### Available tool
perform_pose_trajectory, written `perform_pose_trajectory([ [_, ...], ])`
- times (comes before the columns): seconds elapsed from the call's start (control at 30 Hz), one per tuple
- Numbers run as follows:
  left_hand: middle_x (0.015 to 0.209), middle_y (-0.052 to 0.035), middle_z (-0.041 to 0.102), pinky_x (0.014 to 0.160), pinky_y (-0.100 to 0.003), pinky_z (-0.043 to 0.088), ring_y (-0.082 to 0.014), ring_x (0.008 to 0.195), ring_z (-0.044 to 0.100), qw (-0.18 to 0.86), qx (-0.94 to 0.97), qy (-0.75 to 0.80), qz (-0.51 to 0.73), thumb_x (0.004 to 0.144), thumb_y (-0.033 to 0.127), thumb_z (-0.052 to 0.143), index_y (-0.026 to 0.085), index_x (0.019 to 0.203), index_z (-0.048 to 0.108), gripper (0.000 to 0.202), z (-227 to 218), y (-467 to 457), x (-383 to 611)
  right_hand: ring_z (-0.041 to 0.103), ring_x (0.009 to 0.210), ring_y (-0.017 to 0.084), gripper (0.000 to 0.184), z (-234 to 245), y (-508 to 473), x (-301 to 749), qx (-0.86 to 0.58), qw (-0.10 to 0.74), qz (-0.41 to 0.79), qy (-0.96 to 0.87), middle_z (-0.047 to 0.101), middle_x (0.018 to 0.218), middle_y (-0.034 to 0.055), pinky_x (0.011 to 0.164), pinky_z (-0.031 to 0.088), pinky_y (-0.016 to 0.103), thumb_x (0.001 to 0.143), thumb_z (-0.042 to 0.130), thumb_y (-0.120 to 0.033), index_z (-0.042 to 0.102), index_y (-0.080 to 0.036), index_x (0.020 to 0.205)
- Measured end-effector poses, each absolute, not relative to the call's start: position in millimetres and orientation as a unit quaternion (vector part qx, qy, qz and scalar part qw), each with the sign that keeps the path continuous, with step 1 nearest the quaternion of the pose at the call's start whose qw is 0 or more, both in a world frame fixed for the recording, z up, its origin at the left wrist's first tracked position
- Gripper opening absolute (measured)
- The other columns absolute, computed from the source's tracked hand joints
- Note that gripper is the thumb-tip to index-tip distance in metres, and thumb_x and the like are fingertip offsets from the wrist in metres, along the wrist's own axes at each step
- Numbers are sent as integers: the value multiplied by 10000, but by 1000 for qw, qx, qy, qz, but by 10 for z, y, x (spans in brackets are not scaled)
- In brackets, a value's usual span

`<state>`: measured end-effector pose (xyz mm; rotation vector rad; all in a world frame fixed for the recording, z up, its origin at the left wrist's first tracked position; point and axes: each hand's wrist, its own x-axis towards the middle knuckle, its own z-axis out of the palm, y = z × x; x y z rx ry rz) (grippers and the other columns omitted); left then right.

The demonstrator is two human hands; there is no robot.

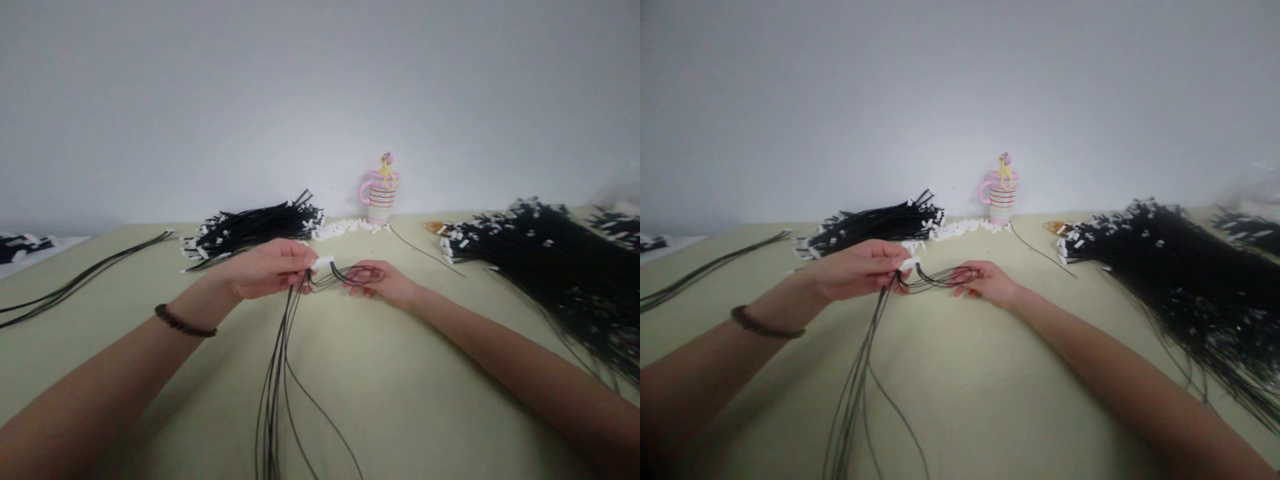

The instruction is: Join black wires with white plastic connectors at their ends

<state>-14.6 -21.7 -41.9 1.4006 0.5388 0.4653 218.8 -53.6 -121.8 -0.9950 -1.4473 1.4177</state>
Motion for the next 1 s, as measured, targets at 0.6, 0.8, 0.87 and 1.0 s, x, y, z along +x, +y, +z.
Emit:
perform_pose_trajectory([
  [0.6,488,34,458,703,-271,434,-62,490,433,620,596,359,362,663,277,627,109,655,589,173,-1034,-168,190,482,660,119,141,-1308,-685,2085,-474,559,109,-672,522,744,29,597,404,238,758,479,-257,499,-155,854],
  [0.8,446,48,428,510,-200,347,-61,450,385,573,610,393,381,653,296,605,109,663,583,188,-1076,-263,261,484,521,79,157,-1285,-855,1701,-429,364,448,-695,566,673,11,489,403,204,743,504,-244,563,-137,841],
  [0.87,451,43,432,451,-192,288,-61,440,367,572,611,400,373,652,312,601,109,652,571,205,-1064,-301,270,493,501,78,236,-1280,-860,1639,-435,381,508,-639,579,679,10,487,427,215,714,537,-234,534,-135,928],
  [1.0,445,48,411,418,-199,252,-63,417,348,593,606,396,354,662,348,585,120,624,553,234,-1054,-362,294,516,527,77,215,-1270,-841,1622,-431,437,539,-576,611,739,35,494,442,210,640,584,-186,526,-128,838],
])
